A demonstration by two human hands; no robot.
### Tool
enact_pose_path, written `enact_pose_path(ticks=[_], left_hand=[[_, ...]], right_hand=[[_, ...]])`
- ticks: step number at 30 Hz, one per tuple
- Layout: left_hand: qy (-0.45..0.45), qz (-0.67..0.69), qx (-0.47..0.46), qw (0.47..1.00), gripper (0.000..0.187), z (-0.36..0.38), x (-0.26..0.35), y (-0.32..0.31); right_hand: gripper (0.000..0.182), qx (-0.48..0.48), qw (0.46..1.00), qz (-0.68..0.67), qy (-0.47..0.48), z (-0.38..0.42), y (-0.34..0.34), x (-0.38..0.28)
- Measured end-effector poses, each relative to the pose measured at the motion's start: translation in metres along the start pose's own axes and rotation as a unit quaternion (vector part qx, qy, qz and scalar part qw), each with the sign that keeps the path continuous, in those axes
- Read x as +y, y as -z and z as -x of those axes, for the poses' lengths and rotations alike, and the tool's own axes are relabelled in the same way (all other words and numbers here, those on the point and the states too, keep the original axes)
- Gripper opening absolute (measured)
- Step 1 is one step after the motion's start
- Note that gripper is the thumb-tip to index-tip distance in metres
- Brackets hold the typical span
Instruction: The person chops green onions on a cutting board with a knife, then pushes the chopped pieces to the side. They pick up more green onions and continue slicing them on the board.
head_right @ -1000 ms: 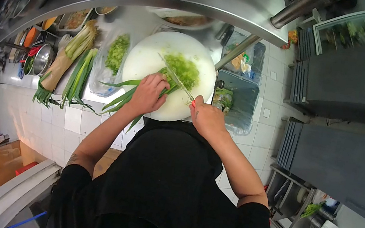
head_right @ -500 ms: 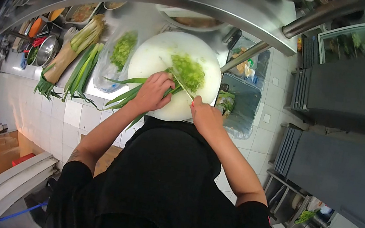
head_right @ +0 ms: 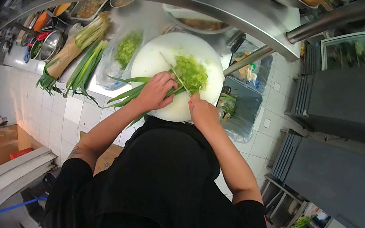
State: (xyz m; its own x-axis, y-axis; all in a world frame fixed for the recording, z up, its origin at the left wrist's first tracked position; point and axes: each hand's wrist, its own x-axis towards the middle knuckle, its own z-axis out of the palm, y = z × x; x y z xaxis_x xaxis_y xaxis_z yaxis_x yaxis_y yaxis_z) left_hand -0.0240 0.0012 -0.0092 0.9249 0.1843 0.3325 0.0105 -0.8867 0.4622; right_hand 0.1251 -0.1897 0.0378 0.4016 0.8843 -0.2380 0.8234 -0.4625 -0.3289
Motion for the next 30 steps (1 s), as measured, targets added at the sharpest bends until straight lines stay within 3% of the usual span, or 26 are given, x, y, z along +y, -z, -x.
enact_pose_path(ticks=[3, 8, 11, 14, 18, 23, 25, 30], left_hand=[[0.013, 0.001, -0.005, 1.0, 0.035, 0.001, -0.001, 0.0], [0.012, 0.004, 0.004, 1.0, 0.034, 0.001, -0.001, -0.001], [0.003, 0.001, 0.013, 1.0, 0.034, 0.001, -0.001, -0.001], [0.004, 0.01, 0.011, 1.0, 0.033, 0.001, -0.002, 0.0], [0.013, 0.017, 0.005, 1.0, 0.033, 0.001, -0.001, -0.001], [0.0, 0.008, 0.021, 1.0, 0.033, 0.002, -0.002, -0.001], [0.005, 0.01, 0.016, 1.0, 0.033, 0.002, -0.003, -0.001], [0.016, 0.015, 0.005, 1.0, 0.032, 0.003, -0.002, -0.001]], right_hand=[[0.028, 0.014, 1.0, -0.011, 0.006, -0.013, 0.001, -0.001], [0.028, -0.056, 0.998, -0.007, -0.027, 0.02, 0.047, -0.015], [0.028, -0.022, 0.999, -0.039, -0.009, -0.002, -0.002, 0.001], [0.028, -0.02, 1.0, -0.023, -0.007, -0.023, -0.001, 0.003], [0.027, -0.051, 0.999, -0.011, 0.001, 0.009, 0.047, -0.011], [0.028, -0.04, 0.999, -0.029, -0.009, -0.012, -0.004, 0.002], [0.028, -0.017, 0.999, -0.041, 0.001, -0.02, 0.004, -0.007], [0.028, -0.08, 0.996, -0.021, -0.025, 0.01, 0.048, -0.019]])
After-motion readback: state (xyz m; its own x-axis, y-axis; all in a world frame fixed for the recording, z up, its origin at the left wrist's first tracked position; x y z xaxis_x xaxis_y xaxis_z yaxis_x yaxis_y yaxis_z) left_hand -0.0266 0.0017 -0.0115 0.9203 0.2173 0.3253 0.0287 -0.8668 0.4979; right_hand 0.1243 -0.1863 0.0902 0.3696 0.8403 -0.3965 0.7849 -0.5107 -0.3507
